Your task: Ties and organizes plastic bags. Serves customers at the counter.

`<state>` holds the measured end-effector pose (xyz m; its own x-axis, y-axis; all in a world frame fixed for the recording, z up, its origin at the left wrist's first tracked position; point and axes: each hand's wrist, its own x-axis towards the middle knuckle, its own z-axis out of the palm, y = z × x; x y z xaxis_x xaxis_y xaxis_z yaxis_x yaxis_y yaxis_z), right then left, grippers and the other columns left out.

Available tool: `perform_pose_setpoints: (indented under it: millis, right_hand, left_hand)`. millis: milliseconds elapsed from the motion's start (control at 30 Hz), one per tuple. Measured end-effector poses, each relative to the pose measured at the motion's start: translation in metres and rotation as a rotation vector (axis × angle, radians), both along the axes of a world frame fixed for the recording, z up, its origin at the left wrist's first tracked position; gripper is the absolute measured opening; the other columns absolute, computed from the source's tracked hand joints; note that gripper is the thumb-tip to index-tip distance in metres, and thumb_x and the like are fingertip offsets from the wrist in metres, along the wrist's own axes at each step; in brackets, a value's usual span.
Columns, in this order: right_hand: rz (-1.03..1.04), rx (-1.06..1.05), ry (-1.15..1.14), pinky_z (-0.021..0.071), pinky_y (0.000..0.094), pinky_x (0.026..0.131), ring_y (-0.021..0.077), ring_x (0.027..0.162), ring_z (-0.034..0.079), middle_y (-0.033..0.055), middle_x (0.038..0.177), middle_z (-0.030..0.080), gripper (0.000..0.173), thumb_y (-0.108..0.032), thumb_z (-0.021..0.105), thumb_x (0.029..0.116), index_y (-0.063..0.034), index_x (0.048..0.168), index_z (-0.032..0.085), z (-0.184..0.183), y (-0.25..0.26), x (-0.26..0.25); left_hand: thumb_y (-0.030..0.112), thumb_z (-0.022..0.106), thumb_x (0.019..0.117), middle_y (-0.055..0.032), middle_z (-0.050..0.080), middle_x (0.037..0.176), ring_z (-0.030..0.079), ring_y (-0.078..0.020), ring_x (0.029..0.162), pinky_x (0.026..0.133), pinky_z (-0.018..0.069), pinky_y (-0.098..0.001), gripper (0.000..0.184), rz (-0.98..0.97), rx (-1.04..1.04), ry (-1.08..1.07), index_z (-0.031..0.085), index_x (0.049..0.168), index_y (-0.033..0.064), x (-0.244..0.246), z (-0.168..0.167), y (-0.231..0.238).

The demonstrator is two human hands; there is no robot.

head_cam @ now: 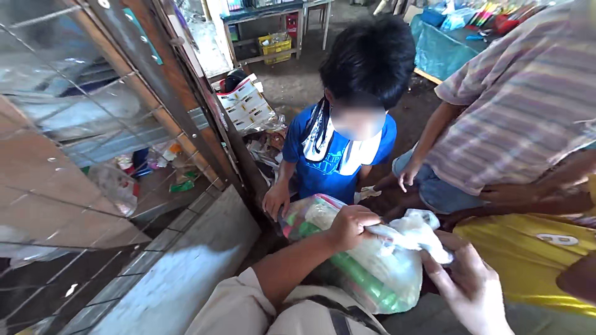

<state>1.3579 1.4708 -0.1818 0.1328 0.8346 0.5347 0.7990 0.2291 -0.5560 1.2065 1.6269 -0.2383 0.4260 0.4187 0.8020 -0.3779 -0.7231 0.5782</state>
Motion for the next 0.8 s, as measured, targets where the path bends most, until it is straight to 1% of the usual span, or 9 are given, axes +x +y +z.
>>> perform_pose_setpoints:
  millis: [67,167,233,400,567,633,667,733,800]
  right_hand:
    - [0.009,0.031,0.032,0.0483,0.0103,0.09,-0.004,0.104,0.061,0.0094,0.109,0.065,0.036,-0.036,0.06,0.1012,-0.0029,0.113,0.055,0.001,0.006,-0.005]
    - [0.001,0.079,0.051,0.0478,0.0104,0.091,-0.0047,0.106,0.06,0.0052,0.109,0.064,0.032,-0.035,0.062,0.0997,-0.0058,0.109,0.056,0.003,0.017,-0.016]
    - [-0.008,0.099,0.076,0.0477,0.0096,0.092,-0.0071,0.107,0.059,0.0005,0.11,0.064,0.029,-0.035,0.064,0.0991,-0.0088,0.108,0.057,0.005,0.027,-0.026]
    - [-0.038,0.13,0.1,0.0474,0.0091,0.092,-0.0079,0.107,0.058,-0.0027,0.109,0.063,0.024,-0.034,0.065,0.0977,-0.0117,0.105,0.058,0.003,0.056,-0.044]
    - [-0.109,0.156,0.124,0.047,0.0091,0.09,-0.0065,0.104,0.058,-0.0006,0.106,0.062,0.028,-0.037,0.066,0.0966,-0.0104,0.101,0.058,-0.002,0.09,-0.062]
    - [-0.134,0.177,0.163,0.0493,0.0095,0.088,-0.0081,0.103,0.059,-0.0025,0.107,0.064,0.029,-0.037,0.068,0.0958,-0.0104,0.103,0.061,-0.006,0.11,-0.065]
    - [-0.141,0.191,0.182,0.0501,0.01,0.088,-0.0078,0.101,0.06,-0.0014,0.107,0.065,0.029,-0.036,0.068,0.0947,-0.0084,0.103,0.062,-0.008,0.122,-0.067]
    - [-0.143,0.229,0.194,0.0503,0.0118,0.087,-0.0042,0.099,0.061,0.0047,0.104,0.066,0.031,-0.031,0.07,0.0932,-0.0018,0.101,0.063,-0.007,0.148,-0.071]
    - [-0.129,0.271,0.178,0.051,0.0137,0.086,0.0003,0.096,0.062,0.01,0.101,0.066,0.03,-0.026,0.071,0.0922,0.0024,0.1,0.063,-0.002,0.175,-0.074]
  left_hand:
    - [0.014,0.08,0.0824,-0.0162,0.064,0.064,0.065,-0.0201,0.065,0.068,0.0522,-0.0275,0.032,-0.018,0.016,-0.013,0.063,0.068,-0.0083,-0.001,0.003,0.009]
    - [0.018,0.081,0.0837,-0.0159,0.063,0.064,0.064,-0.0187,0.065,0.069,0.0519,-0.0265,0.035,-0.069,0.005,-0.021,0.063,0.069,-0.0085,-0.005,0.003,0.024]
    - [0.02,0.081,0.0836,-0.016,0.064,0.064,0.065,-0.0186,0.066,0.069,0.0519,-0.0266,0.037,-0.092,-0.003,-0.004,0.064,0.069,-0.0087,-0.009,0.004,0.035]
    - [0.024,0.081,0.0831,-0.0161,0.065,0.064,0.066,-0.0184,0.066,0.069,0.0524,-0.0267,0.039,-0.115,-0.027,0.003,0.065,0.069,-0.0089,-0.019,0.001,0.065]
    - [0.026,0.08,0.0828,-0.0165,0.066,0.066,0.066,-0.0198,0.067,0.069,0.0526,-0.029,0.039,-0.112,-0.042,0.04,0.066,0.07,-0.0086,-0.027,0.001,0.101]
    - [0.028,0.079,0.0847,-0.0166,0.066,0.067,0.066,-0.0201,0.068,0.07,0.0532,-0.0302,0.041,-0.091,-0.06,0.061,0.067,0.071,-0.0086,-0.029,0.0,0.12]
    - [0.029,0.078,0.0854,-0.0164,0.067,0.068,0.066,-0.0193,0.068,0.07,0.0535,-0.0301,0.042,-0.075,-0.077,0.068,0.067,0.071,-0.0088,-0.03,-0.001,0.129]
    - [0.029,0.078,0.085,-0.0159,0.068,0.07,0.066,-0.0171,0.07,0.072,0.0535,-0.0296,0.041,-0.04,-0.128,0.082,0.068,0.072,-0.0093,-0.032,0.001,0.148]
    - [0.024,0.078,0.0844,-0.0162,0.07,0.074,0.067,-0.0151,0.073,0.075,0.054,-0.0292,0.037,-0.017,-0.179,0.093,0.068,0.075,-0.0104,-0.034,0.004,0.168]
